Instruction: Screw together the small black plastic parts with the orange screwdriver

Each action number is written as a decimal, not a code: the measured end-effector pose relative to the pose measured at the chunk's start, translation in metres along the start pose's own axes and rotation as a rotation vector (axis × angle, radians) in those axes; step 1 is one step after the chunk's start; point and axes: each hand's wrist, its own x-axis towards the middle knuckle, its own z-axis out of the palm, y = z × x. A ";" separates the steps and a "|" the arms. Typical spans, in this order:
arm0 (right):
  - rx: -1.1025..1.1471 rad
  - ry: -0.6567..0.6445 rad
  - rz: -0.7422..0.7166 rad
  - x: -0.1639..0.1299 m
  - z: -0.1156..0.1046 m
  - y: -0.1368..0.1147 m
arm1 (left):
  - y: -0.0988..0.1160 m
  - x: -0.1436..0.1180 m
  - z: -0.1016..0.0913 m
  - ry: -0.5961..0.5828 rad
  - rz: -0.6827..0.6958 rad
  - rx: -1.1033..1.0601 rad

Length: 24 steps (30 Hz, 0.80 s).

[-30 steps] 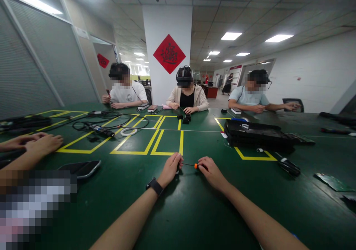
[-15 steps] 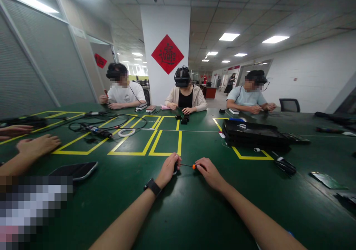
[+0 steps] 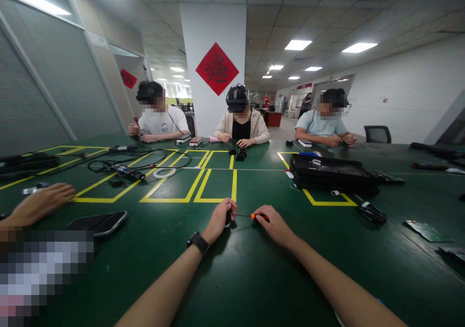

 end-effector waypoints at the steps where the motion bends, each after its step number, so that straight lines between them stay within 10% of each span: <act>1: 0.002 0.007 -0.001 0.000 0.000 0.000 | 0.001 0.000 0.000 0.001 0.001 0.001; 24: 0.070 0.015 0.014 -0.003 0.001 -0.002 | 0.000 0.000 0.001 0.028 -0.012 0.025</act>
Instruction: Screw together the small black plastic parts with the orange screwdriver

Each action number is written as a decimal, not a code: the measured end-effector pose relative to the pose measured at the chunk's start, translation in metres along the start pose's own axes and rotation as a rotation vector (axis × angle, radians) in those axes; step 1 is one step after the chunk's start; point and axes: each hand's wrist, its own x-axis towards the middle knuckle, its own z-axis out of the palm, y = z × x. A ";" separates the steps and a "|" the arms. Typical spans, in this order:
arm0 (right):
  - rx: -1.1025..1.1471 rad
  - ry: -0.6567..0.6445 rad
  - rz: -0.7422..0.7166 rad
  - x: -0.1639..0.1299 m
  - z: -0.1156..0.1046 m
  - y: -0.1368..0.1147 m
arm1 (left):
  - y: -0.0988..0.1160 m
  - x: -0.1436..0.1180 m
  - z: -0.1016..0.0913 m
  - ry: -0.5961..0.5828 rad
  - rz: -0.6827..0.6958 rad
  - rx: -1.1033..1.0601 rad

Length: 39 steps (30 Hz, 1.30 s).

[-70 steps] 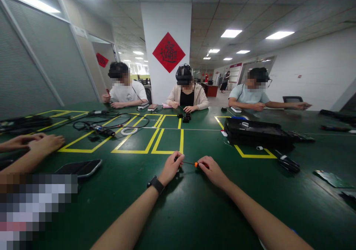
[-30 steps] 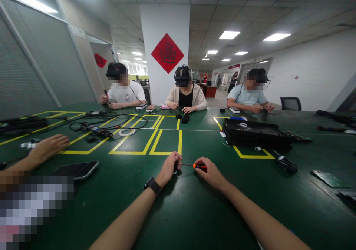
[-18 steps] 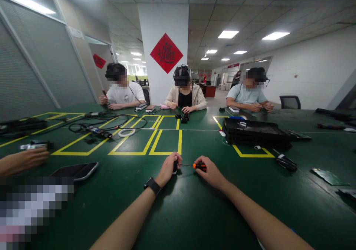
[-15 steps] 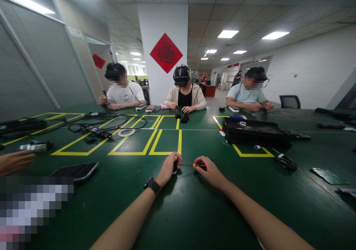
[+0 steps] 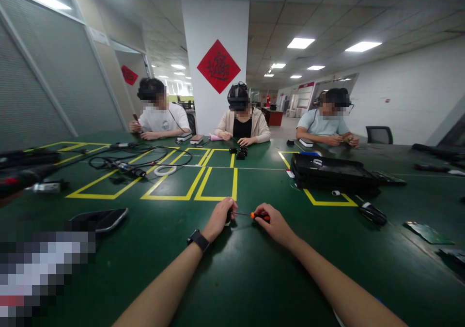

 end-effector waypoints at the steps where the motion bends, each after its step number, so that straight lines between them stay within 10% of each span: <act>1: -0.001 0.009 0.000 0.000 0.000 0.000 | 0.000 0.000 0.000 -0.012 -0.003 -0.010; 39: -0.074 -0.002 -0.033 0.002 0.000 -0.003 | -0.010 0.005 -0.003 -0.026 -0.034 -0.111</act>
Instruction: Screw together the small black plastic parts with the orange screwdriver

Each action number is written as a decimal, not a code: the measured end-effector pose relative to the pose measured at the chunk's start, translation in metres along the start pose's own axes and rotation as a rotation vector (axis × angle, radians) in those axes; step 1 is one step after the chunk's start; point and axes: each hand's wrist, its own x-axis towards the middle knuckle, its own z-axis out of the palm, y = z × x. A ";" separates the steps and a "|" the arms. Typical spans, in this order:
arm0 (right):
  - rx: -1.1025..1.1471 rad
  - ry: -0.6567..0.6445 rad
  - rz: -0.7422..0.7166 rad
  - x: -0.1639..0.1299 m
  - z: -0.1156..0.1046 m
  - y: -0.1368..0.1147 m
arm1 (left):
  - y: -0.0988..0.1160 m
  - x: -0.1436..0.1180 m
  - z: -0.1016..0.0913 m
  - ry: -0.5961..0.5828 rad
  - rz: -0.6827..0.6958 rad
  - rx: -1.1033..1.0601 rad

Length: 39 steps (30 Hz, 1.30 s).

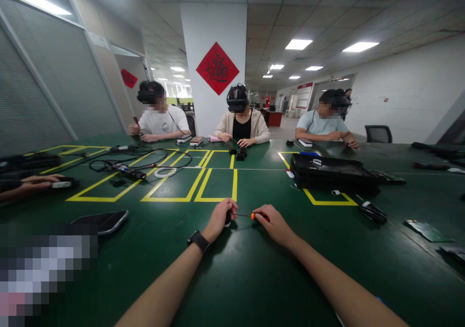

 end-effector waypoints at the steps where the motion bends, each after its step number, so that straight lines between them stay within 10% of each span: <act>1: -0.011 0.000 -0.003 0.000 0.000 0.000 | 0.000 0.000 0.000 -0.001 0.005 0.004; 39: -0.034 0.009 -0.011 0.001 -0.001 0.003 | 0.006 -0.001 0.001 0.049 0.036 0.086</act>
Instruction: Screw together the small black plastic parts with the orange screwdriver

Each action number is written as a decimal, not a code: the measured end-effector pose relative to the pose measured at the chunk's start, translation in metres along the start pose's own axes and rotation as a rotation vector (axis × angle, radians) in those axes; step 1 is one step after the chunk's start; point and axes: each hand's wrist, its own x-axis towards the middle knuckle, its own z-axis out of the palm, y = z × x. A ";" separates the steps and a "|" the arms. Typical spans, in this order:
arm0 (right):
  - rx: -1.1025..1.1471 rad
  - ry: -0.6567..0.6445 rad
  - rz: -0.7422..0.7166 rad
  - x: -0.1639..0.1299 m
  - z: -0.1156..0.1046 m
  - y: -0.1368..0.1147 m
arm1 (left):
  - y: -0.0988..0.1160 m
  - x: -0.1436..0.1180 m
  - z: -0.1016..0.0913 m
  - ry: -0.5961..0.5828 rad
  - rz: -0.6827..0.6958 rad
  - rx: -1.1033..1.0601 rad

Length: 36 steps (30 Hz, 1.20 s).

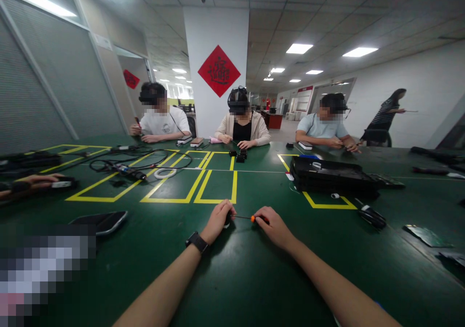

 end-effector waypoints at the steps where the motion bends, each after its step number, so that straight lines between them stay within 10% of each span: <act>1: -0.001 0.003 -0.010 0.000 0.000 0.000 | 0.000 0.000 0.000 -0.001 -0.003 -0.010; 36: 0.024 0.009 -0.013 -0.001 -0.001 -0.002 | -0.001 0.000 0.000 0.069 -0.085 -0.164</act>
